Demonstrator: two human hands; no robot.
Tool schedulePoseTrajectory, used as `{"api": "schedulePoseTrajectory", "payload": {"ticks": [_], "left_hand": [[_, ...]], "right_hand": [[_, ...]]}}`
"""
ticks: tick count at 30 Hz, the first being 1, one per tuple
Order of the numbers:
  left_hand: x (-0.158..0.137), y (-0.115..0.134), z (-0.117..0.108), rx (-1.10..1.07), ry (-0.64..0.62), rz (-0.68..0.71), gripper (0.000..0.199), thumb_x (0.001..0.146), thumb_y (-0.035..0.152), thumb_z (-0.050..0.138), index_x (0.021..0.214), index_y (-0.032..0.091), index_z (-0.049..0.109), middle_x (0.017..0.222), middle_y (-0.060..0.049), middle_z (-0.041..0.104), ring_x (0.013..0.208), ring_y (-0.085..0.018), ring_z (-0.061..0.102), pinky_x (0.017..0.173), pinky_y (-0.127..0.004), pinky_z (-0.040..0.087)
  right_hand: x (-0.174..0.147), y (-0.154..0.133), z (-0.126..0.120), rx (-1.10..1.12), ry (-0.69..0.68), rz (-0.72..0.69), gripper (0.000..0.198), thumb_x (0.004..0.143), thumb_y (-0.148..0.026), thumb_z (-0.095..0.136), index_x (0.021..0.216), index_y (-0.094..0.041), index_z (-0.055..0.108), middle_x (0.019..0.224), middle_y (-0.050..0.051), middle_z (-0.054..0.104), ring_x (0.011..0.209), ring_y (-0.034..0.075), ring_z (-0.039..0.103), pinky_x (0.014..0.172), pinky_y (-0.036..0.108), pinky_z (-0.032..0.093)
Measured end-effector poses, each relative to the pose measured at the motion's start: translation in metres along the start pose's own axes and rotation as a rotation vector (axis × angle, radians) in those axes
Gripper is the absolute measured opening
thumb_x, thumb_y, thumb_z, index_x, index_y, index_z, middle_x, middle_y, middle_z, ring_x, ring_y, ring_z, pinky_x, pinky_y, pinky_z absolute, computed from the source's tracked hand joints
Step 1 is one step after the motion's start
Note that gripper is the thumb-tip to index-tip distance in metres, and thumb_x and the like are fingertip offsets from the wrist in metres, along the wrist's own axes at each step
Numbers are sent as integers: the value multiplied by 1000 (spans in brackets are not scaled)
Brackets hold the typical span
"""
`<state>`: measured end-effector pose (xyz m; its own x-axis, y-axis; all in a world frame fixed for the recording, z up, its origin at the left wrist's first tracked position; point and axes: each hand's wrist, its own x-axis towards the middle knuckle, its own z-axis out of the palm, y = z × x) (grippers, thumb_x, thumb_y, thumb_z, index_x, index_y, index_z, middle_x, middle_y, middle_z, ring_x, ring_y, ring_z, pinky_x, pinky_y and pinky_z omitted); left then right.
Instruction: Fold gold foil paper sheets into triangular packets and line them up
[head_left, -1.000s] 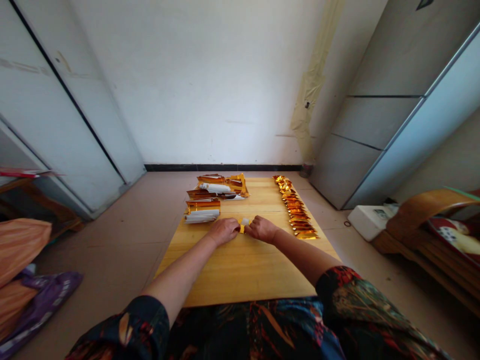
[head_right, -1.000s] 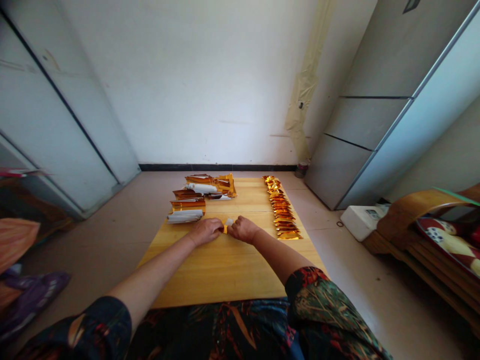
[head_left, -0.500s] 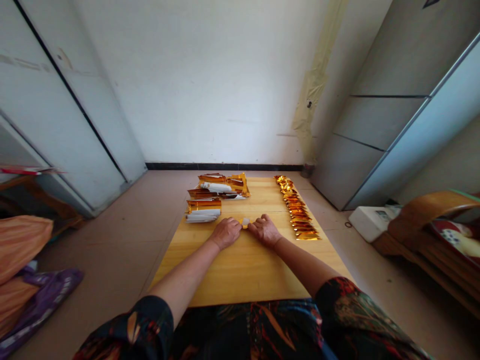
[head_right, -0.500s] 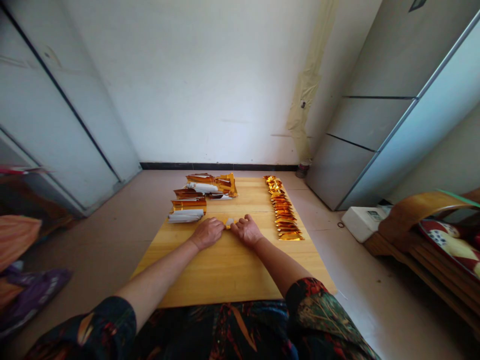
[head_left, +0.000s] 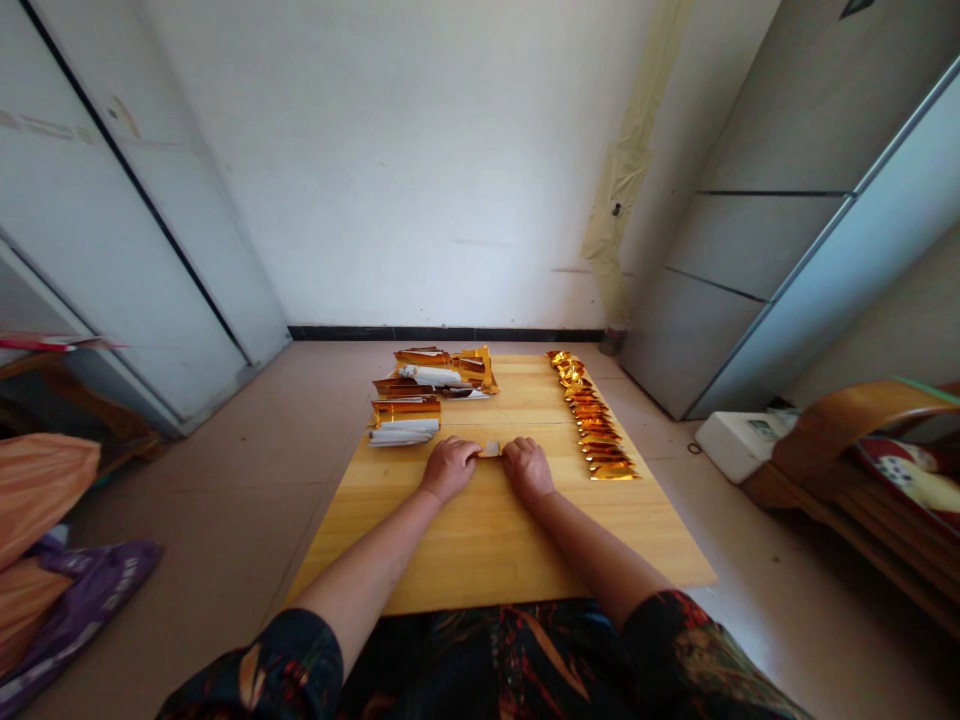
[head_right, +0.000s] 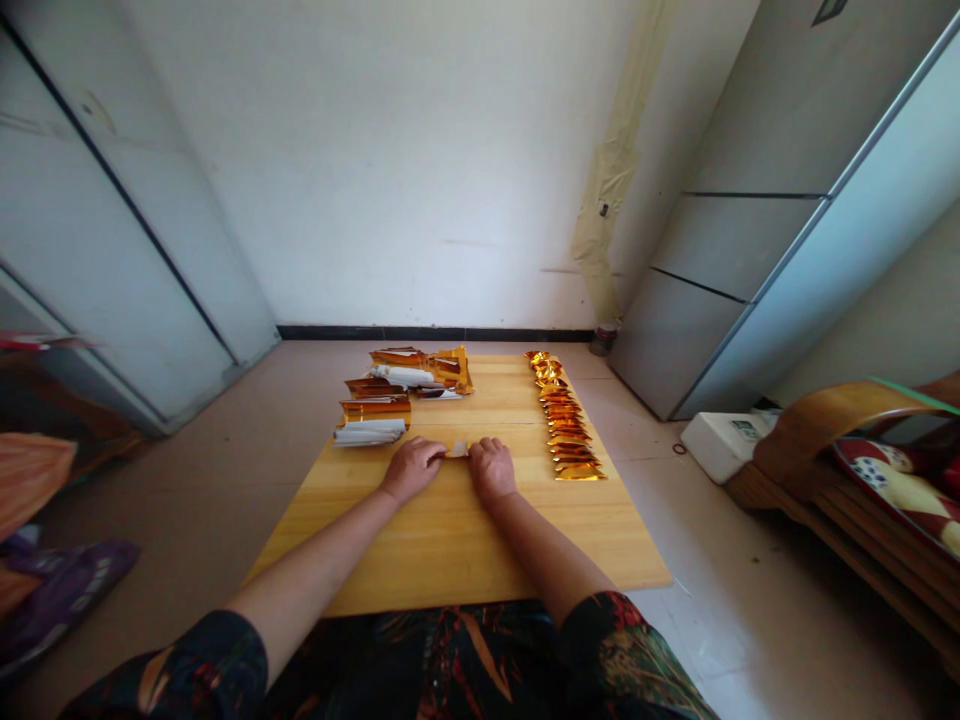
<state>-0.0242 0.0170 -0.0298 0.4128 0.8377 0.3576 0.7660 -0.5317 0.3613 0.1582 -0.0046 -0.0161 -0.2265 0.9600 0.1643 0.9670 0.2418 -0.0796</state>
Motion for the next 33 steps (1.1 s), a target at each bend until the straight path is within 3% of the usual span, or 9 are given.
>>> {"api": "schedulePoseTrajectory", "payload": {"ticks": [8, 17, 25, 33], "left_hand": [[9, 5, -2, -126, -38, -273, 20, 78, 16, 57, 92, 22, 69, 92, -2, 71, 89, -17, 62, 82, -28, 47], [19, 9, 4, -76, -53, -360, 23, 83, 22, 52, 99, 23, 69, 101, -3, 72, 92, -17, 63, 77, -27, 45], [26, 19, 0, -33, -82, -460, 24, 83, 23, 50, 98, 24, 68, 102, -4, 71, 94, -20, 63, 75, -28, 43], [24, 26, -3, -24, -85, -507, 23, 85, 26, 50, 101, 24, 66, 101, -4, 71, 97, -20, 61, 79, -30, 40]], "right_hand": [[0, -2, -11, 71, -35, 86, 21, 91, -24, 45, 93, -19, 66, 97, 8, 62, 94, 16, 55, 77, 23, 39], [11, 4, -19, 135, -181, 186, 23, 90, -27, 45, 96, -18, 66, 100, 8, 65, 88, 15, 61, 69, 22, 40], [22, 1, -25, 73, -304, 218, 31, 91, -26, 40, 107, -15, 64, 109, 14, 65, 98, 21, 62, 76, 28, 45], [26, -5, -28, 48, -328, 271, 34, 92, -22, 37, 113, -12, 62, 113, 19, 63, 99, 24, 63, 79, 32, 48]]}}
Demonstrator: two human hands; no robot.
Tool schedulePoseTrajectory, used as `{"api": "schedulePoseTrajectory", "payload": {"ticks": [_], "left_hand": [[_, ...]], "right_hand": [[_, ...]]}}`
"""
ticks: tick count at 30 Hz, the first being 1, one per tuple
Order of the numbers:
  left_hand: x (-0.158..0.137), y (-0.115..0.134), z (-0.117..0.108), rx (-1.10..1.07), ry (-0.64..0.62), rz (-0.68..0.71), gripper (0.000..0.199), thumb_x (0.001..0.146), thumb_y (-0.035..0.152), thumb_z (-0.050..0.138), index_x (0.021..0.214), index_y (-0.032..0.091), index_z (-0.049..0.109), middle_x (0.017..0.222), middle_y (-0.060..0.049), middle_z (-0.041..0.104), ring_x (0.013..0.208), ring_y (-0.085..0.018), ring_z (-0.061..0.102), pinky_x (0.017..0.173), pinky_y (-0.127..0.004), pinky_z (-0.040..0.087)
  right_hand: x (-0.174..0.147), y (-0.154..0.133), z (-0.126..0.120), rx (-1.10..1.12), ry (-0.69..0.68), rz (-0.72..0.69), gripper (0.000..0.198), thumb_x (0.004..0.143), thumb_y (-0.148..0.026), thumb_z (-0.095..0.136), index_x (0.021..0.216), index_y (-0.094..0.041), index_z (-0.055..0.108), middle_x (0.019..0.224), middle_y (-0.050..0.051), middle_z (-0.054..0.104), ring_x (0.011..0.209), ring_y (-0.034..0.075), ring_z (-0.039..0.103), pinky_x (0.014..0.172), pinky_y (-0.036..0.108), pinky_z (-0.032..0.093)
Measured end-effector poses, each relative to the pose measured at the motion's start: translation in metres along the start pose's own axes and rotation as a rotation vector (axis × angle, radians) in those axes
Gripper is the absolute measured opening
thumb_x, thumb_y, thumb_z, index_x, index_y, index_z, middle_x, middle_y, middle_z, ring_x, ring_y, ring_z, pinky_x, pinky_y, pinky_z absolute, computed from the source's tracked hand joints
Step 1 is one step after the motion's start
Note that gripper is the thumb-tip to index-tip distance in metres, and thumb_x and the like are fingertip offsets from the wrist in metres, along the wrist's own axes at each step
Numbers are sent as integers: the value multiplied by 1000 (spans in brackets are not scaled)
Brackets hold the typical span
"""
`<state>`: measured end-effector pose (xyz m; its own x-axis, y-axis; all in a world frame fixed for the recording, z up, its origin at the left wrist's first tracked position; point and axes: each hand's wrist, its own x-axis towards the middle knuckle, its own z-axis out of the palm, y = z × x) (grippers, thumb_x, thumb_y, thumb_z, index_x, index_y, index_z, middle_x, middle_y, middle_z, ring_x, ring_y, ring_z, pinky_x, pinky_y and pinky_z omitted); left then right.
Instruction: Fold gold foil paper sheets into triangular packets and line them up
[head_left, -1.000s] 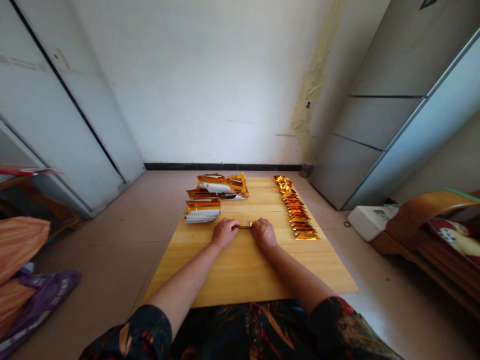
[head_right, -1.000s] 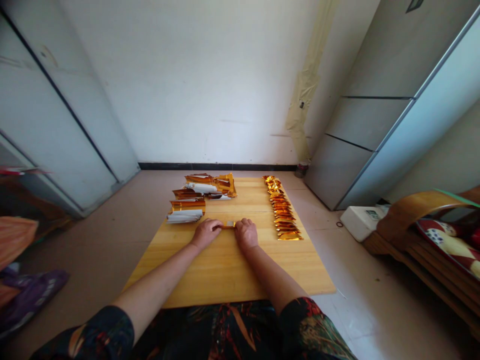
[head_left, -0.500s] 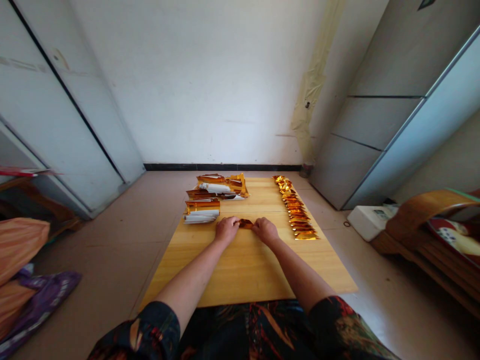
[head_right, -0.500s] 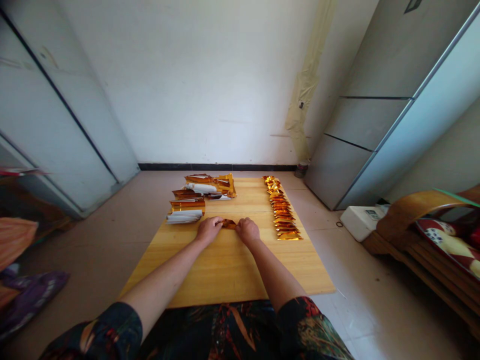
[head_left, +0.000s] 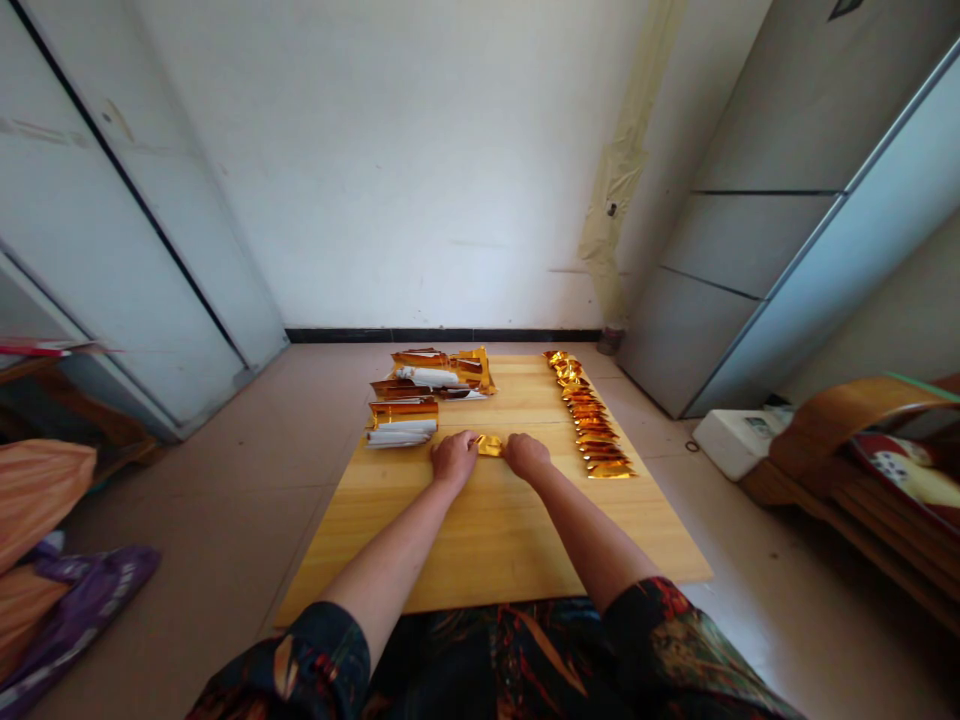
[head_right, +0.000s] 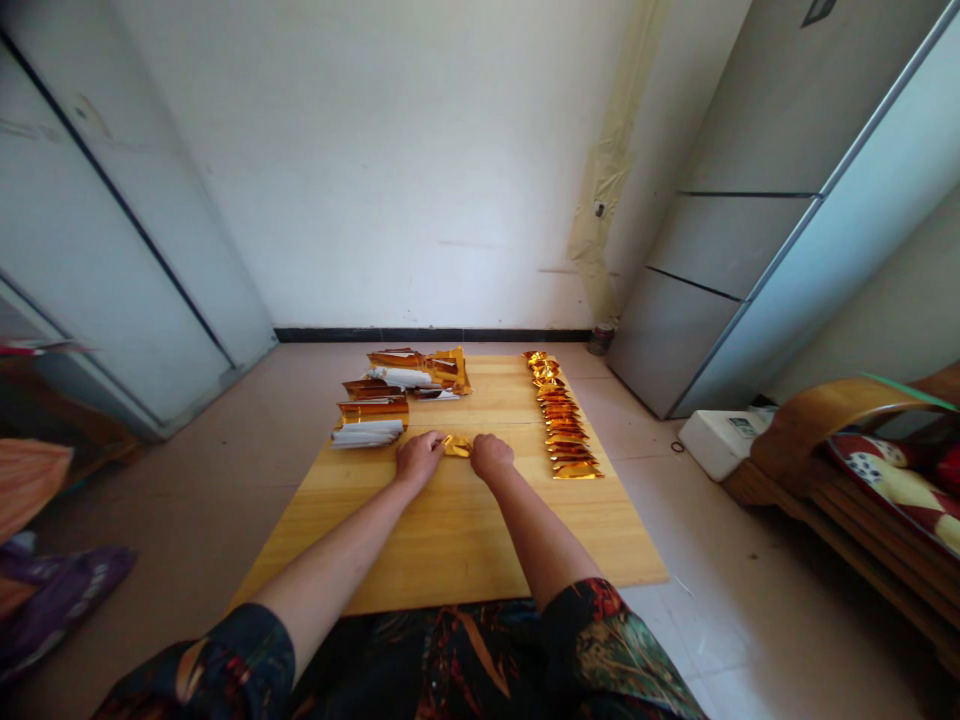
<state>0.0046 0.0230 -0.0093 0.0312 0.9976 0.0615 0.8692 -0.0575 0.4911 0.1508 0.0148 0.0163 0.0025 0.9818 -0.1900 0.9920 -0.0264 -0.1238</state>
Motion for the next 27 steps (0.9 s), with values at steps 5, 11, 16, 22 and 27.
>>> {"api": "schedulePoseTrajectory", "payload": {"ticks": [5, 11, 16, 22, 27], "left_hand": [[-2, 0, 3, -19, 43, -1, 23, 82, 22, 53, 100, 24, 66, 101, -3, 70, 96, -20, 61, 78, -30, 38], [-2, -2, 6, -44, 73, -3, 24, 79, 18, 55, 99, 26, 65, 100, 1, 70, 94, -15, 61, 77, -27, 36], [-3, 0, 4, -4, 50, 12, 26, 82, 19, 53, 104, 27, 63, 105, 1, 69, 98, -16, 59, 79, -29, 35], [-4, 1, 2, 58, 37, 29, 25, 84, 21, 50, 105, 27, 61, 104, -1, 67, 98, -18, 58, 79, -31, 34], [-5, -1, 4, 94, 63, 90, 18, 85, 21, 48, 97, 25, 61, 96, -1, 66, 91, -18, 58, 76, -31, 34]], "right_hand": [[4, 1, -1, 13, -10, 28, 33, 90, -23, 42, 113, -13, 62, 113, 19, 64, 101, 23, 63, 80, 30, 48], [11, 4, 0, 56, -40, 65, 34, 86, -27, 49, 112, -13, 64, 112, 19, 65, 102, 24, 63, 81, 29, 48], [13, 5, -3, 84, -57, 83, 34, 84, -29, 52, 111, -14, 65, 113, 18, 65, 103, 25, 62, 81, 30, 48], [18, 4, -6, 112, -66, 112, 37, 77, -31, 62, 110, -15, 65, 113, 19, 64, 102, 24, 63, 82, 29, 48], [23, 6, -7, 125, -72, 126, 38, 72, -29, 66, 107, -15, 66, 110, 18, 66, 101, 24, 63, 80, 28, 48]]}}
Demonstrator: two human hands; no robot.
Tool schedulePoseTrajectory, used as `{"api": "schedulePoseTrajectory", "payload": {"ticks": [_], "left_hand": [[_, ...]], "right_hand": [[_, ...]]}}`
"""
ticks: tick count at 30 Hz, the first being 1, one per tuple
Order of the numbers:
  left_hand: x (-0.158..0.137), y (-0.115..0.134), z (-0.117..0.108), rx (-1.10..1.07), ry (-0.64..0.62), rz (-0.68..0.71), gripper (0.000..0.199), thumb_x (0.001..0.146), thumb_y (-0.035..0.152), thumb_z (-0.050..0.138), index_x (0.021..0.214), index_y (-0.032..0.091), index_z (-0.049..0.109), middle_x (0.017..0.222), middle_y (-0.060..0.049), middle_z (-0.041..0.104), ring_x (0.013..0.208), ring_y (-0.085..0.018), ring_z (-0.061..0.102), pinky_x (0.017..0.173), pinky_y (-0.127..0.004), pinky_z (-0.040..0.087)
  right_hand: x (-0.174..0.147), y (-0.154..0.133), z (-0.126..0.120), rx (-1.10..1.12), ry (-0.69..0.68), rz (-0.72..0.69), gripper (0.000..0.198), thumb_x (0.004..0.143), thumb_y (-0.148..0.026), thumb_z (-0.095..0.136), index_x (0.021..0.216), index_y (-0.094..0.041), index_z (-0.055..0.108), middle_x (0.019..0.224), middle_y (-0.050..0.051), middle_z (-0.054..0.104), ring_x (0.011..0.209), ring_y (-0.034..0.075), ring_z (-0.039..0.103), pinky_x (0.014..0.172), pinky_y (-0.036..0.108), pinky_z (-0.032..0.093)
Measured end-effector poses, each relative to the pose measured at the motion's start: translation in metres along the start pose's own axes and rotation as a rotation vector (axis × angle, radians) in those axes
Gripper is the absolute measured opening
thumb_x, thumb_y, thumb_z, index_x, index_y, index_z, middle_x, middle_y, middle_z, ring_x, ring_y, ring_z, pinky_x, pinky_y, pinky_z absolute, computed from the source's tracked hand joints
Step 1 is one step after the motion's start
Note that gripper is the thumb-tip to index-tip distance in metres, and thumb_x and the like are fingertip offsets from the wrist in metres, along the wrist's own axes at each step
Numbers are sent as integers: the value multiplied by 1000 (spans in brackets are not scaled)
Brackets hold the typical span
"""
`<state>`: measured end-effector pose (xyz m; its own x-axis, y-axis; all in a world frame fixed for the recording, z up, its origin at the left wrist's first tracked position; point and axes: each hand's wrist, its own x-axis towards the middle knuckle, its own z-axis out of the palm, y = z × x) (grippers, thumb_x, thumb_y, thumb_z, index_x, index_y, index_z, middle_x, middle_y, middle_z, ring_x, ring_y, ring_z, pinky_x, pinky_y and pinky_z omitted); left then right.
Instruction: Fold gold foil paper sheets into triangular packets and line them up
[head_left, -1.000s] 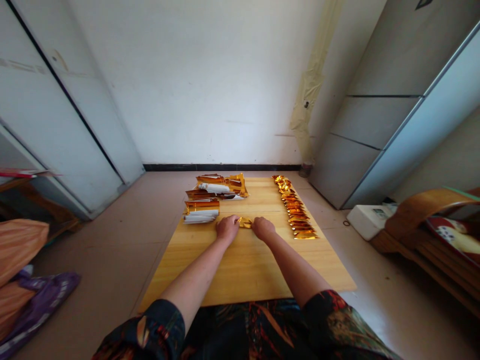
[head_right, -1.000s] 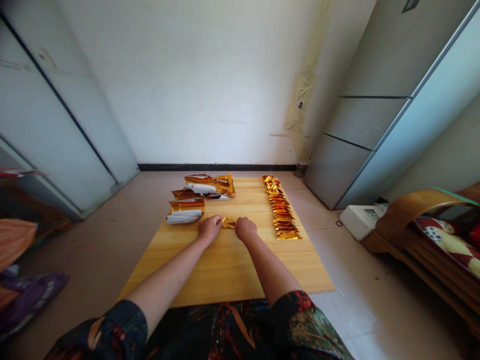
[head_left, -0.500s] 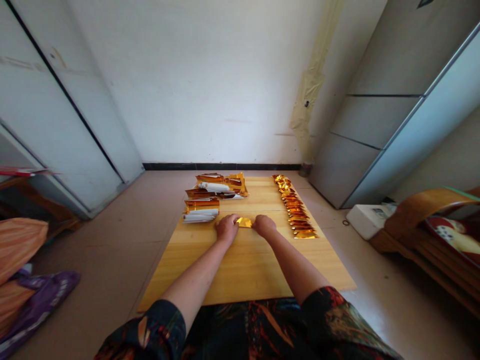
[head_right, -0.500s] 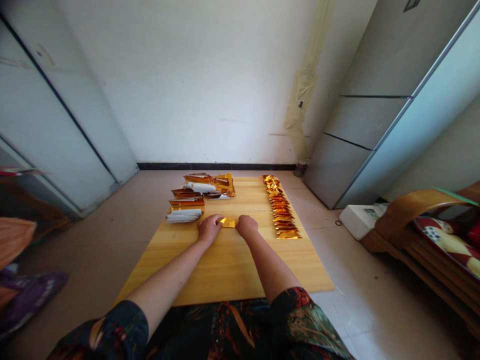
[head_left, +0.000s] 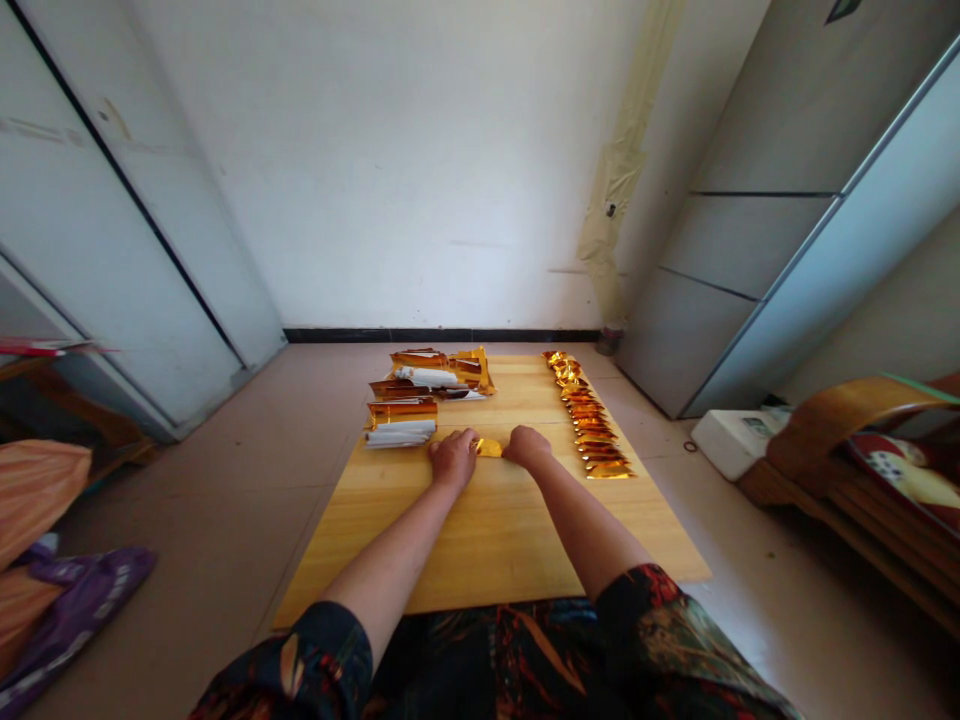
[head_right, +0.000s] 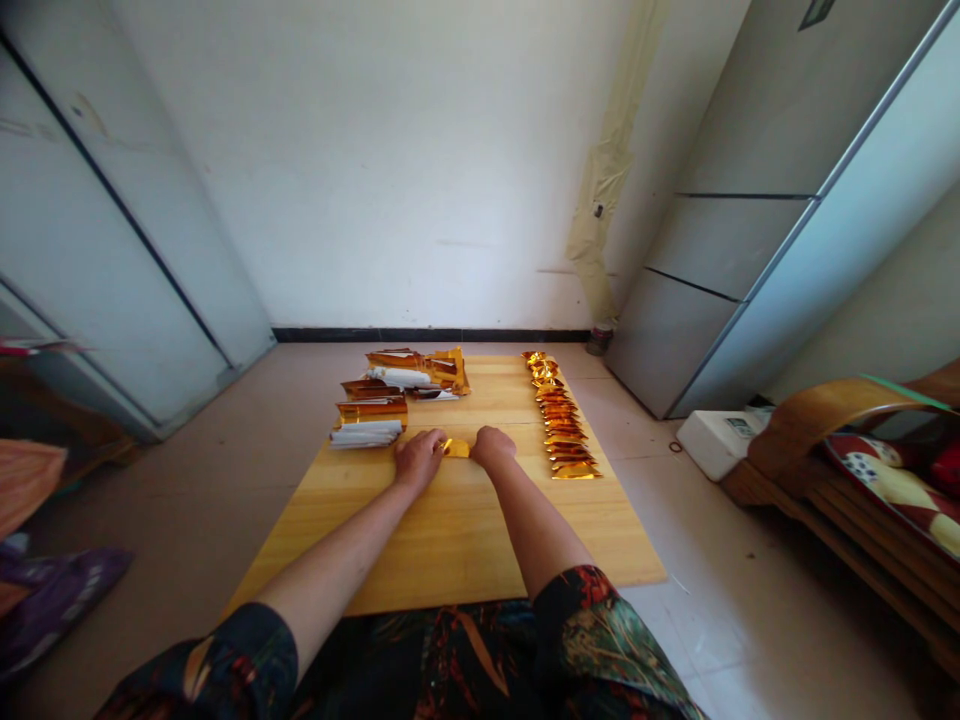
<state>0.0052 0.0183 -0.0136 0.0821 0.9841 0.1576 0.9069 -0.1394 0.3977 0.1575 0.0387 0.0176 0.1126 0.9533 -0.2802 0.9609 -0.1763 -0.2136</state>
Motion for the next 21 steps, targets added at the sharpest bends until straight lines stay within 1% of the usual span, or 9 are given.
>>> {"api": "schedulePoseTrajectory", "payload": {"ticks": [5, 9, 11, 14, 16, 18, 21], "left_hand": [[-3, -3, 0, 18, 7, 94, 20, 86, 21, 46, 87, 26, 65, 93, -1, 63, 91, -17, 56, 79, -32, 34], [-4, -6, 1, 64, 25, 150, 23, 87, 23, 47, 84, 29, 69, 91, -2, 62, 94, -19, 53, 80, -35, 33], [-3, -7, 2, 106, 26, 215, 22, 87, 24, 48, 85, 28, 70, 91, -3, 62, 96, -20, 52, 82, -37, 33], [-1, -7, 3, 186, -5, 357, 22, 88, 22, 47, 87, 23, 69, 93, -6, 61, 97, -22, 50, 82, -37, 34], [0, -7, 3, 228, -46, 426, 23, 88, 19, 45, 88, 19, 68, 92, -8, 61, 96, -22, 50, 82, -36, 36], [1, -6, 1, 244, -83, 459, 25, 88, 16, 43, 90, 17, 68, 93, -9, 60, 95, -22, 50, 82, -34, 38], [0, -7, 0, 242, -108, 480, 29, 88, 11, 39, 94, 17, 67, 95, -9, 60, 94, -21, 50, 83, -32, 40]], "right_hand": [[-2, 4, 3, 9, 19, -21, 31, 74, -26, 62, 103, -16, 68, 109, 16, 66, 99, 25, 63, 78, 29, 48], [-7, 10, 7, 42, 49, -62, 23, 78, -23, 56, 97, -21, 68, 105, 10, 68, 96, 21, 64, 75, 26, 46], [-8, 14, 8, 67, 64, -74, 21, 77, -22, 55, 93, -23, 68, 102, 7, 69, 93, 19, 64, 72, 24, 45], [-7, 17, 10, 105, 79, -76, 20, 76, -19, 55, 90, -23, 68, 98, 5, 70, 90, 18, 63, 69, 22, 43], [-6, 18, 11, 126, 86, -70, 20, 75, -17, 55, 89, -23, 68, 96, 5, 70, 88, 17, 63, 67, 21, 42], [-5, 19, 12, 141, 92, -59, 20, 75, -16, 55, 88, -22, 69, 96, 5, 70, 88, 16, 63, 66, 21, 41], [-4, 20, 12, 159, 103, -36, 20, 75, -15, 54, 87, -21, 69, 96, 6, 70, 87, 17, 63, 65, 21, 40]]}}
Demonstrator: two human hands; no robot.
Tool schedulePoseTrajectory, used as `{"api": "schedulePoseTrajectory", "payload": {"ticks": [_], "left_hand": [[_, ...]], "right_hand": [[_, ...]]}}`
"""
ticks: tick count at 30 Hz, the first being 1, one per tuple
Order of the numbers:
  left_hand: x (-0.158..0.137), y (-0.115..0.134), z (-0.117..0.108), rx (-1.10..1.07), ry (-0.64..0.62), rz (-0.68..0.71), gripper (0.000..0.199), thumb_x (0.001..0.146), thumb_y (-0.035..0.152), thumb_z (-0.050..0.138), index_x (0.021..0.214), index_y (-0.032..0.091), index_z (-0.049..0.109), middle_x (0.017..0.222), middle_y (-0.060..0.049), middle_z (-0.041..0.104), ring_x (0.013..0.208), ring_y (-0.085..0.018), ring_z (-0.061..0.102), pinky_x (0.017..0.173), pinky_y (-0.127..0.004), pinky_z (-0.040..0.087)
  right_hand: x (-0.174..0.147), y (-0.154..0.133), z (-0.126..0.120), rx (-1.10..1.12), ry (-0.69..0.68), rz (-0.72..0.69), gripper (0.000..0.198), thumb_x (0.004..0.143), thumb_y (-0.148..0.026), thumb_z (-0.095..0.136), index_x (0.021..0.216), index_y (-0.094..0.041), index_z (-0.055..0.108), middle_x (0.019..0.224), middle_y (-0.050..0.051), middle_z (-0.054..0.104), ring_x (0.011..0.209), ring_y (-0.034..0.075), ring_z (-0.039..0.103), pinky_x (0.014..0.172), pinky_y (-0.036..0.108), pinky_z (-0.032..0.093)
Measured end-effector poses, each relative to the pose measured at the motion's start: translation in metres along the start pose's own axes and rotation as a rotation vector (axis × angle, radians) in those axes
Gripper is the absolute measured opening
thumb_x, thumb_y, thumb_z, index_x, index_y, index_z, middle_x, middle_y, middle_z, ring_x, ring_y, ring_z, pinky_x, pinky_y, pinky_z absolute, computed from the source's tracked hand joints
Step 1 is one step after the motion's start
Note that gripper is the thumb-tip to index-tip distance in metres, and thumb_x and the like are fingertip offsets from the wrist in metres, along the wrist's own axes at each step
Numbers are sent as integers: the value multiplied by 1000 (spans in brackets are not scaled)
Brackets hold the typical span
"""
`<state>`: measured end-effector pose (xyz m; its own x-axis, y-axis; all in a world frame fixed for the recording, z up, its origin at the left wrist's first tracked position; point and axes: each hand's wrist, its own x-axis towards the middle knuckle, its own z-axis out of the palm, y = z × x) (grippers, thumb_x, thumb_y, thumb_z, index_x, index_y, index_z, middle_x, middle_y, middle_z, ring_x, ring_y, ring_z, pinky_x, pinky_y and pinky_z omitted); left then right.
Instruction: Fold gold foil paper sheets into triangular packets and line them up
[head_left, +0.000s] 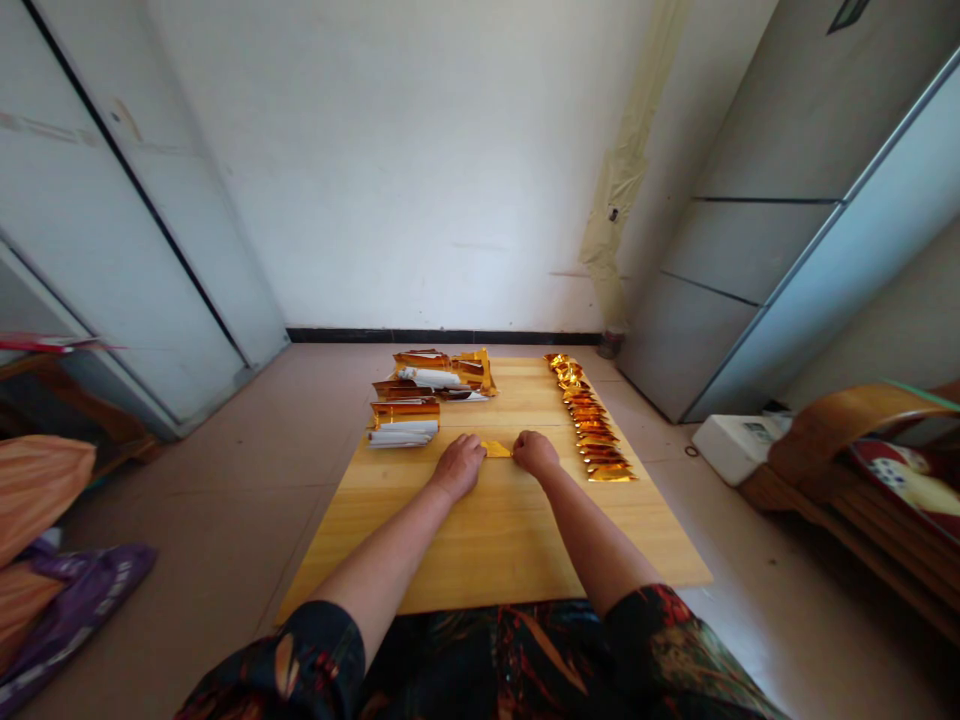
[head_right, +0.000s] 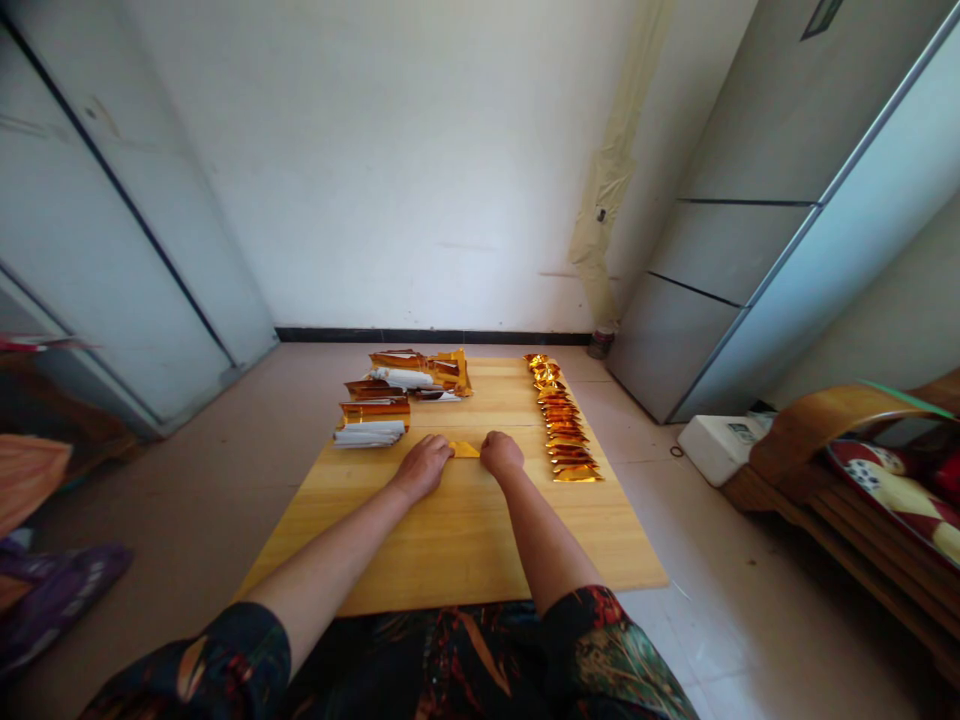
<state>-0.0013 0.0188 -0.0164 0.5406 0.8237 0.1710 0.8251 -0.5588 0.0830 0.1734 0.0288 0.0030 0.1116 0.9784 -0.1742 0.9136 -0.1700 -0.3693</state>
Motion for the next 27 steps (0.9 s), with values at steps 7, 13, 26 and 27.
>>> {"api": "schedulePoseTrajectory", "payload": {"ticks": [7, 13, 26, 27], "left_hand": [[-7, 1, 0, -59, 33, 8, 33, 90, 18, 40, 110, 29, 64, 94, -6, 57, 92, -20, 48, 80, -31, 40], [-4, 8, -3, -108, 4, -78, 29, 91, 27, 43, 109, 27, 65, 95, -7, 55, 97, -22, 48, 82, -32, 38], [-16, -8, 7, -100, 97, -54, 33, 88, 12, 40, 104, 21, 68, 100, -8, 63, 95, -20, 50, 85, -32, 40], [-18, -9, 8, -107, 106, -50, 33, 87, 11, 41, 103, 20, 68, 101, -8, 64, 96, -20, 51, 86, -32, 40]], "right_hand": [[1, 3, 2, 33, 33, -27, 19, 74, -15, 54, 86, -21, 68, 93, 4, 70, 84, 16, 62, 64, 20, 40], [-4, -11, 5, 231, 99, -216, 28, 74, -9, 49, 91, -20, 68, 91, -1, 70, 83, 12, 62, 72, 17, 43], [7, -27, -1, 2, -55, -170, 20, 75, -12, 54, 87, -18, 70, 94, 5, 71, 88, 14, 62, 69, 17, 40], [7, -27, -1, -3, -63, -168, 19, 75, -14, 56, 86, -18, 70, 93, 4, 71, 86, 14, 62, 67, 17, 40]]}}
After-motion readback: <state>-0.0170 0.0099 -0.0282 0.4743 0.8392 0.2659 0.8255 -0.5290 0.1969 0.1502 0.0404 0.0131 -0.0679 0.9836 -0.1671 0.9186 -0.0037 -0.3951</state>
